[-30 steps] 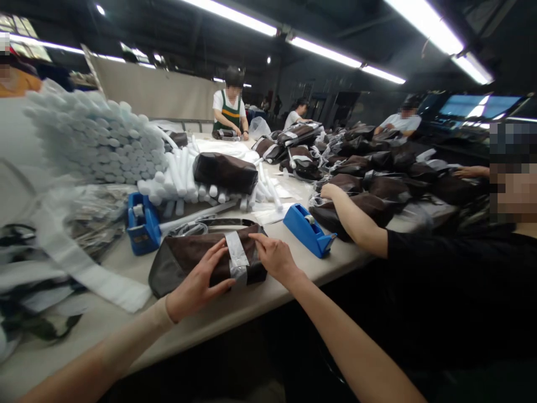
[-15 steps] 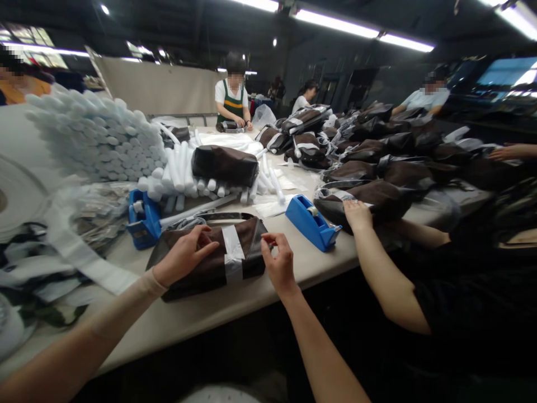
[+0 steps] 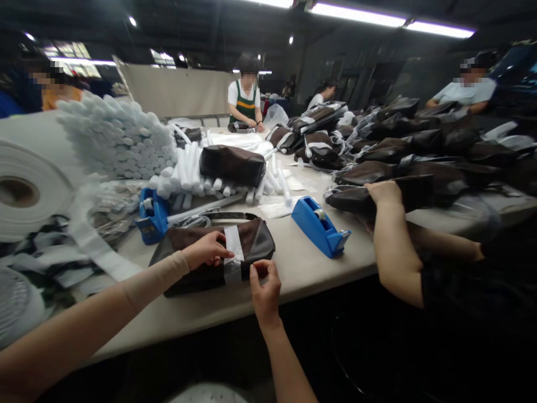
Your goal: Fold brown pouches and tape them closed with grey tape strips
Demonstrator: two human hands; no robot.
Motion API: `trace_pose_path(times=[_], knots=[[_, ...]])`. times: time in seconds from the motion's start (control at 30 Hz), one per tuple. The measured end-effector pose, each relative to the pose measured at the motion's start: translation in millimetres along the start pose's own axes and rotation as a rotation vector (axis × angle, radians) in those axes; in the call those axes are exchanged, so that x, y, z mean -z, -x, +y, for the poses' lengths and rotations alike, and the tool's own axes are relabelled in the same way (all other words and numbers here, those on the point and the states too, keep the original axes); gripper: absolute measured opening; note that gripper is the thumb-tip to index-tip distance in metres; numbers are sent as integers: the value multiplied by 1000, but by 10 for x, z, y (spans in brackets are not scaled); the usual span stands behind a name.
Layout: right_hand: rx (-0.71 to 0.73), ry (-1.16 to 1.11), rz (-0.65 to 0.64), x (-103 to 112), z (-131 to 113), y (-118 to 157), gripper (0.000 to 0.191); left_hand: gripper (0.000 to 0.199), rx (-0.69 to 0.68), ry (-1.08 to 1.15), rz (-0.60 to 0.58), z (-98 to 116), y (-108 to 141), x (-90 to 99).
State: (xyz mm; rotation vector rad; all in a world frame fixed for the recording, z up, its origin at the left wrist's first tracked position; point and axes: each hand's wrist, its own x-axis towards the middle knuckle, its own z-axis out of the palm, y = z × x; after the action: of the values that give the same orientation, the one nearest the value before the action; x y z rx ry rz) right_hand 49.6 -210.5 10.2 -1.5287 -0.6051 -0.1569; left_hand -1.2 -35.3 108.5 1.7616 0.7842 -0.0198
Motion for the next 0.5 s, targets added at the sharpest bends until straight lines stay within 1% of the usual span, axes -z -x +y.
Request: trace_pose_path(times=[0.13,0.3,0.4,0.5], knots=[[26,-6,-13,0,29,20,13,54,22,54,10,-20,33,-64],[41,5,-31,15,70,33,13,40,13,113,15,-36,41,-97],[36,8,-39,47,103,43,14,32,45,121,-50,6,34,-44],[9,5,-42,86,143,66,15,37,78,137,-110,75,31,20]])
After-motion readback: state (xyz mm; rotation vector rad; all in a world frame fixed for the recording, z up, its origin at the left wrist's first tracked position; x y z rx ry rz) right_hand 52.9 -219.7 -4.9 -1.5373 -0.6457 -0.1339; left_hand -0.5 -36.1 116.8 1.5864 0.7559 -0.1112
